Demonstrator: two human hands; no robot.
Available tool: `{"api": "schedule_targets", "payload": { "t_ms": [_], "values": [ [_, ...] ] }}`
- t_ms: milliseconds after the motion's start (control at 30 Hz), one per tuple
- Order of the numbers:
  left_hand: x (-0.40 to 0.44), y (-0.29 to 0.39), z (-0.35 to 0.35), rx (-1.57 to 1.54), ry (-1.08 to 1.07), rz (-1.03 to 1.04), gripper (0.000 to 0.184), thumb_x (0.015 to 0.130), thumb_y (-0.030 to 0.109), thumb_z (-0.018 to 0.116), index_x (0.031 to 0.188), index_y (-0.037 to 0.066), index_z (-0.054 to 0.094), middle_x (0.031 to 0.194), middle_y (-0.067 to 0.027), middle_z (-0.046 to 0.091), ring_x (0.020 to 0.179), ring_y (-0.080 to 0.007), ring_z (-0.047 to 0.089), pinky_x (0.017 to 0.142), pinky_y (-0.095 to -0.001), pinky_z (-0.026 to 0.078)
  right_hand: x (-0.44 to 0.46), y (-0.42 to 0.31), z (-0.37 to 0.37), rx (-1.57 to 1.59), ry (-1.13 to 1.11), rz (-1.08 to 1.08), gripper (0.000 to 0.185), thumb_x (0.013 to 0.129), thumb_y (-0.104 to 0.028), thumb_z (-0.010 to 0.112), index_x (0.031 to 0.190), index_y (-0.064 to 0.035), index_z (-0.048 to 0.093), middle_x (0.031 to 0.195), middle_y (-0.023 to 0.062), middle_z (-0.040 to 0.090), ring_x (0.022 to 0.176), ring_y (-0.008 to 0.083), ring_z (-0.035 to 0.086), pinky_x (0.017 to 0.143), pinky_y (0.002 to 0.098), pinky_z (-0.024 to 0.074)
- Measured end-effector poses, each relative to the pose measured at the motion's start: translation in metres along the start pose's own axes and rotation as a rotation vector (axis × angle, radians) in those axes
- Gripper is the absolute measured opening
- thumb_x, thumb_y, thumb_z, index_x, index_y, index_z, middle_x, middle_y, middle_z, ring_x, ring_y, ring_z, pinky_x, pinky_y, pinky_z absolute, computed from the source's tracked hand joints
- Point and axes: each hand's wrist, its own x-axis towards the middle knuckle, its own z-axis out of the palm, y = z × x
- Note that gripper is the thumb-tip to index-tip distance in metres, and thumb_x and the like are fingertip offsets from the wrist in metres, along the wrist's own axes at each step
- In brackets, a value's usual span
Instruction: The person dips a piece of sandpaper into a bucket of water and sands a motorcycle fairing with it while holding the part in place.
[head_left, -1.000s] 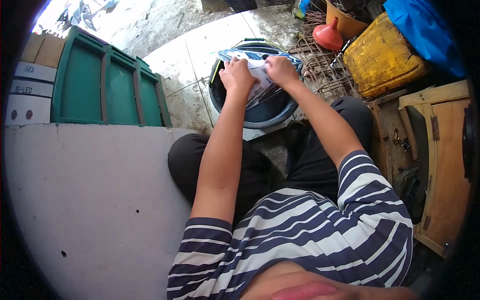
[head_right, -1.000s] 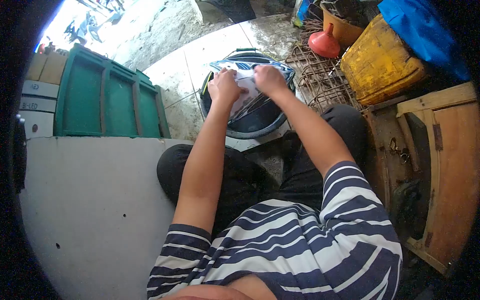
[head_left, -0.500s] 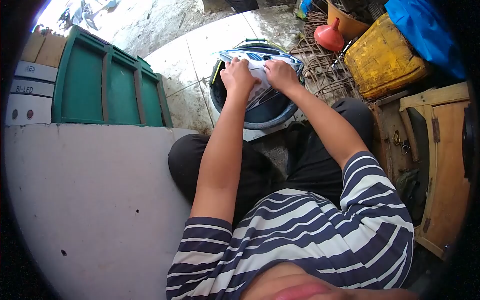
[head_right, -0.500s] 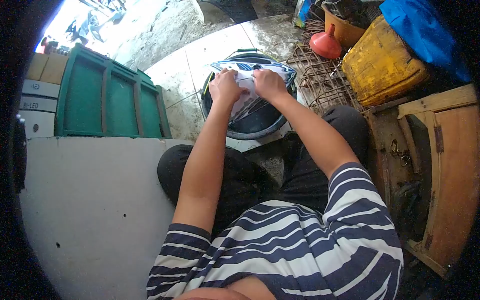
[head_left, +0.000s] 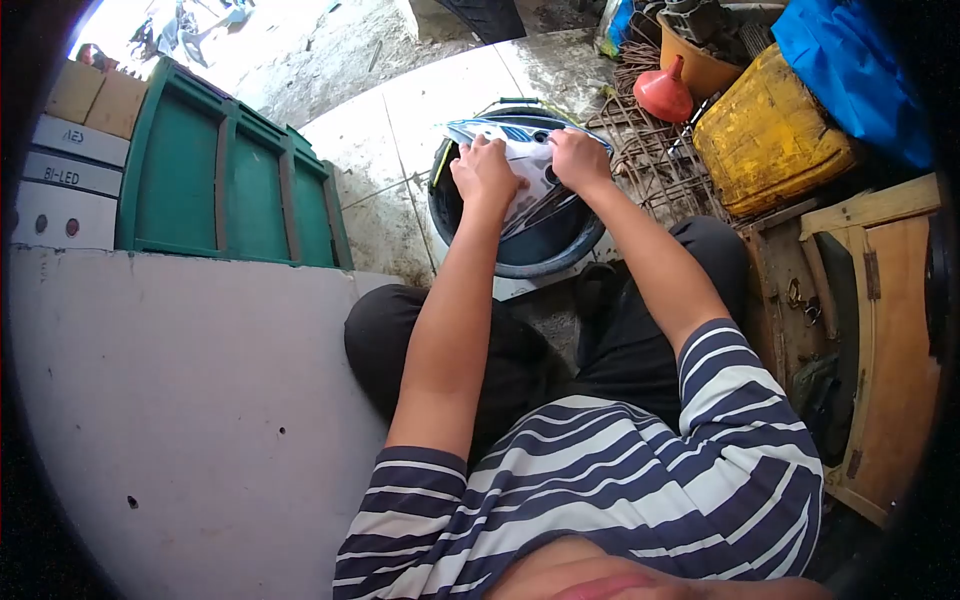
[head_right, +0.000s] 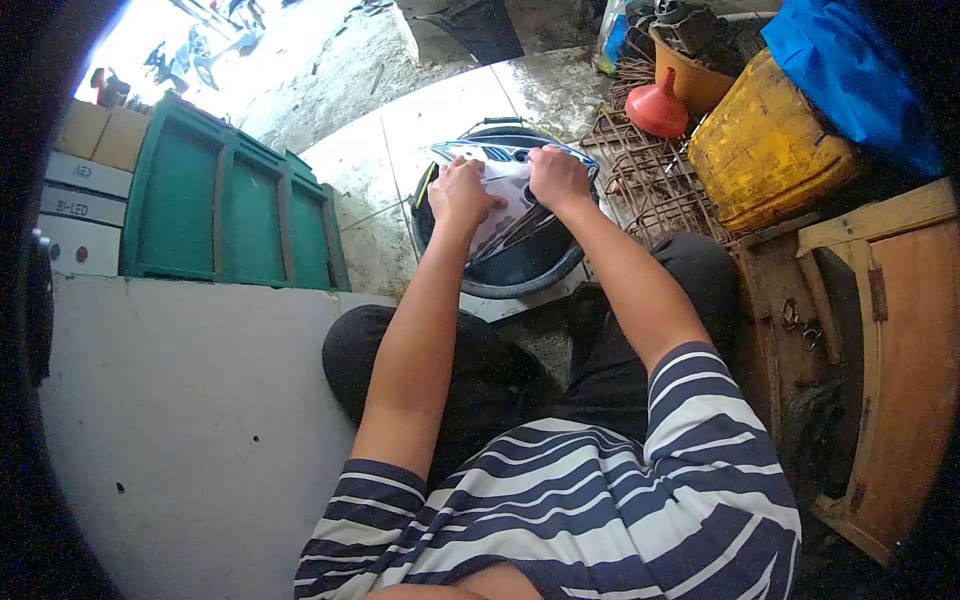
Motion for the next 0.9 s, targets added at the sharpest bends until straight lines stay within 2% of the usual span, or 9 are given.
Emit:
{"api": "schedule_targets", "payload": {
  "t_ms": [100,267,333,400,500,567,700,800,900],
  "values": [
    [0.003,0.0,0.002,-0.004,-0.008,-0.001,0.075,0.06,0.046,0.099,0.126,0.018,0.076,0.132,-0.0062,0.07,0.124,-0.0279,0.067,0.1,-0.044,0.056,-0.003,-0.013,0.011,0.088,-0.038,-0.135,0.023,0.097,-0.026,0.058,0.095,-0.0099,0.074,0.1,0.0169,0.073,0.091,0.0419,0.073,0.081,0.0537,0.0589],
    [-0.001,-0.001,0.003,-0.014,0.032,0.007,0.077,0.059,0.045,0.099,0.127,0.018,0.076,0.131,-0.0056,0.07,0.123,-0.0277,0.067,0.1,-0.0433,0.056,0.006,0.009,0.005,0.072,0.025,-0.019,0.023,0.098,-0.024,0.056,0.099,-0.0128,0.077,0.102,0.0159,0.074,0.094,0.0397,0.073,0.084,0.0504,0.0588],
    [0.001,-0.001,0.003,-0.005,0.026,-0.001,0.074,0.059,0.043,0.099,0.125,0.017,0.076,0.131,-0.0062,0.071,0.121,-0.0278,0.068,0.1,-0.0433,0.056,0.006,0.007,0.011,0.071,0.051,-0.075,0.022,0.098,-0.024,0.057,0.098,-0.0125,0.076,0.102,0.017,0.073,0.095,0.0398,0.073,0.083,0.0509,0.0586],
    [0.005,0.0,0.004,0.007,0.006,-0.013,0.073,0.06,0.043,0.099,0.124,0.017,0.076,0.131,-0.0071,0.071,0.121,-0.028,0.068,0.099,-0.0434,0.056,0.002,-0.009,0.014,0.079,-0.081,-0.09,0.021,0.096,-0.022,0.062,0.104,-0.013,0.078,0.101,0.0159,0.073,0.093,0.0401,0.071,0.082,0.0512,0.0574],
    [0.008,0.0,0.008,-0.016,0.033,-0.015,0.073,0.059,0.044,0.099,0.122,0.015,0.077,0.129,-0.0088,0.072,0.119,-0.0293,0.069,0.099,-0.0438,0.056,-0.003,-0.019,0.006,0.122,-0.062,-0.08,0.02,0.095,-0.022,0.061,0.102,-0.0119,0.077,0.102,0.0164,0.073,0.093,0.0403,0.071,0.083,0.0517,0.0573],
    [0.004,0.0,0.004,-0.009,0.038,0.008,0.067,0.061,0.042,0.097,0.12,0.015,0.077,0.127,-0.0096,0.072,0.117,-0.0304,0.07,0.097,-0.0441,0.057,0.001,-0.006,0.007,0.15,0.009,-0.07,0.02,0.095,-0.021,0.06,0.102,-0.0093,0.075,0.103,0.0162,0.074,0.094,0.04,0.072,0.084,0.0517,0.0575],
    [0.003,-0.001,0.003,-0.007,0.046,0.023,0.06,0.064,0.039,0.096,0.116,0.015,0.078,0.124,-0.0101,0.073,0.114,-0.0316,0.072,0.095,-0.0446,0.058,0.001,-0.005,0.008,0.02,-0.058,0.025,0.023,0.097,-0.022,0.056,0.102,-0.0086,0.074,0.109,0.0164,0.074,0.1,0.0406,0.072,0.088,0.0523,0.0581],
    [0.012,0.0,0.011,0.006,0.061,-0.003,0.064,0.062,0.041,0.097,0.117,0.015,0.078,0.125,-0.0099,0.073,0.114,-0.0313,0.071,0.095,-0.0446,0.058,-0.011,-0.029,0.003,0.037,-0.112,-0.066,0.024,0.097,-0.025,0.055,0.102,-0.009,0.073,0.104,0.0187,0.073,0.097,0.0426,0.072,0.087,0.0528,0.0585],
    [0.004,0.001,0.004,0.004,0.033,0.002,0.072,0.057,0.044,0.1,0.119,0.016,0.078,0.125,-0.0096,0.073,0.114,-0.0307,0.072,0.095,-0.0442,0.058,-0.002,-0.012,-0.003,0.085,-0.092,0.021,0.024,0.098,-0.026,0.056,0.101,-0.0091,0.072,0.107,0.0178,0.073,0.1,0.0419,0.072,0.088,0.0534,0.0587]
  ]
}}
